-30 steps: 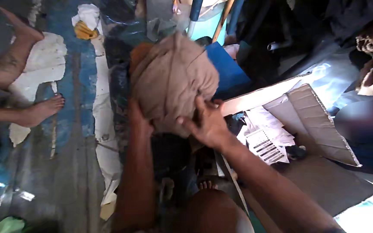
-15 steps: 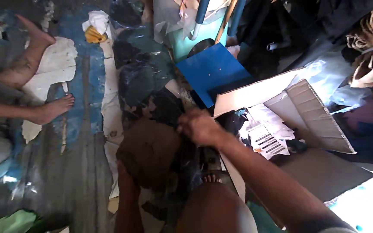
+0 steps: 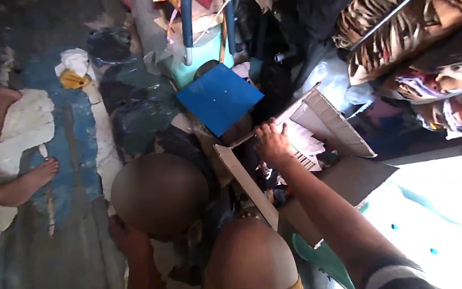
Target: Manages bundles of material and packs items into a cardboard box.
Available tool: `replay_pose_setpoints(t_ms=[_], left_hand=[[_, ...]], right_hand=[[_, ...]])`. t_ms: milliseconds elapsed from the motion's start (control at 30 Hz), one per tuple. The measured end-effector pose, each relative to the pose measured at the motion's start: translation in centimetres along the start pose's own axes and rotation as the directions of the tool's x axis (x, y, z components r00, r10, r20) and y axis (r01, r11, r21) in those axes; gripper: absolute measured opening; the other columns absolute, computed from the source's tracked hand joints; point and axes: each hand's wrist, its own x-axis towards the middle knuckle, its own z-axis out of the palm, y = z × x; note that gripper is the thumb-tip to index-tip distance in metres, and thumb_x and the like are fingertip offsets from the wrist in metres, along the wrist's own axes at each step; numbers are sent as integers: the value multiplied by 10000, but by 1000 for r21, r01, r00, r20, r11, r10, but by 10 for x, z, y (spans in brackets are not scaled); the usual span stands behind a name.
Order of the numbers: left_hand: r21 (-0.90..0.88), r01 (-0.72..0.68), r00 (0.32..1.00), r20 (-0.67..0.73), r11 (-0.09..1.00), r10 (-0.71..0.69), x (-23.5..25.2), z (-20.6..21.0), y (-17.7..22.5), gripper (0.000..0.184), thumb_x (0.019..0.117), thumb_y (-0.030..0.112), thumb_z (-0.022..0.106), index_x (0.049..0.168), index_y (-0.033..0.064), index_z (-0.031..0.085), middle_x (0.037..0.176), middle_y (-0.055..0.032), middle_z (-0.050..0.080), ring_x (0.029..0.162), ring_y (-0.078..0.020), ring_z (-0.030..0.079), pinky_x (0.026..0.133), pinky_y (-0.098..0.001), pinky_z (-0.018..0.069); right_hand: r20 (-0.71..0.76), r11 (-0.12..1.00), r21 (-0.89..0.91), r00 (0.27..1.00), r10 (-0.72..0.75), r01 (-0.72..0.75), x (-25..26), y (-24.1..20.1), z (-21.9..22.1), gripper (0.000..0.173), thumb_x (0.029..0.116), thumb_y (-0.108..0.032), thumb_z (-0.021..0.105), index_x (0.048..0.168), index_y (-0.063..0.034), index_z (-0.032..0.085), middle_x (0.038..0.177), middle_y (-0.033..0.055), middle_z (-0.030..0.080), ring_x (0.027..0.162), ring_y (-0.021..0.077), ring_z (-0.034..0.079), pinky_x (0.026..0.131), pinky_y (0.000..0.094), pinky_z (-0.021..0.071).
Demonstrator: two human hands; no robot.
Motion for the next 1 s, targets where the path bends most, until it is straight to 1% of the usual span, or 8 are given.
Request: replay_pose_setpoints(t_ms=[200,367,433,533,633,733,833,1000], left_hand=[[-88,-519,758,413,850,505,-44,49,126,545,1020,307,576,1434,-42,514,1563,-256,407,1470,-337,385,1188,-471,360],[-8,-802,412,718,598,562,-49,165,209,692,989,422,654,1567,126,417,1610,-201,375,1513,-401,299,1219,-658,170],[56,-817,383,796,573,469,-49,188,224,657,1032,427,593,1579,123,395,1518,-182,511,1433,-390,441,1189,-694,213],[17,-795,355,823,607,443,-42,195,226,554,1067,394,530,1538,110,455,1489,-174,536,1396,-374,482,1158,-625,329],[-57,-758,344,812,650,472,-37,191,217,528,1075,323,535,1556,131,435,1518,-174,501,1410,-363,466,1144,-569,389],[-50,-756,370,790,653,489,-42,196,212,536,1080,355,511,1566,147,420,1543,-151,479,1426,-350,448,1159,-570,371],[-59,-848,298,769,527,566,-54,203,206,453,1064,367,532,1423,96,589,1374,-159,626,1347,-379,513,1149,-577,364],[-29,-949,125,879,315,459,-82,201,201,435,1050,497,493,1296,223,726,1292,-25,699,1392,-352,481,1148,-764,130]], right_hand=[[34,998,54,999,-24,22,14,4,-10,654,932,-289,734,1513,-117,486,1577,176,433,1528,447,241,1114,772,273],[50,982,124,987,-152,144,21,26,-21,678,946,-297,718,1552,-163,444,1604,126,413,1534,387,257,1120,677,335],[-117,944,288,984,-135,164,18,54,-25,637,942,-286,726,1527,-174,500,1569,155,466,1496,406,338,1152,713,263],[-396,946,277,876,274,-170,1,127,-32,654,981,-370,635,1524,-50,460,1514,317,449,1425,537,376,1099,781,258],[-155,746,406,764,626,-528,-24,185,-23,728,1036,-435,540,1548,46,350,1499,372,426,1401,576,381,1086,789,263],[168,851,253,888,428,-459,-54,169,31,455,1049,-321,549,1395,-28,578,1359,317,573,1205,551,570,912,755,453],[409,928,155,877,252,-339,-73,136,87,526,1031,-397,559,1480,-123,547,1662,240,240,1488,495,287,1094,701,357],[206,851,369,926,317,-373,-66,137,45,537,1029,-305,610,1439,23,501,1533,289,425,1378,498,455,1070,669,409]])
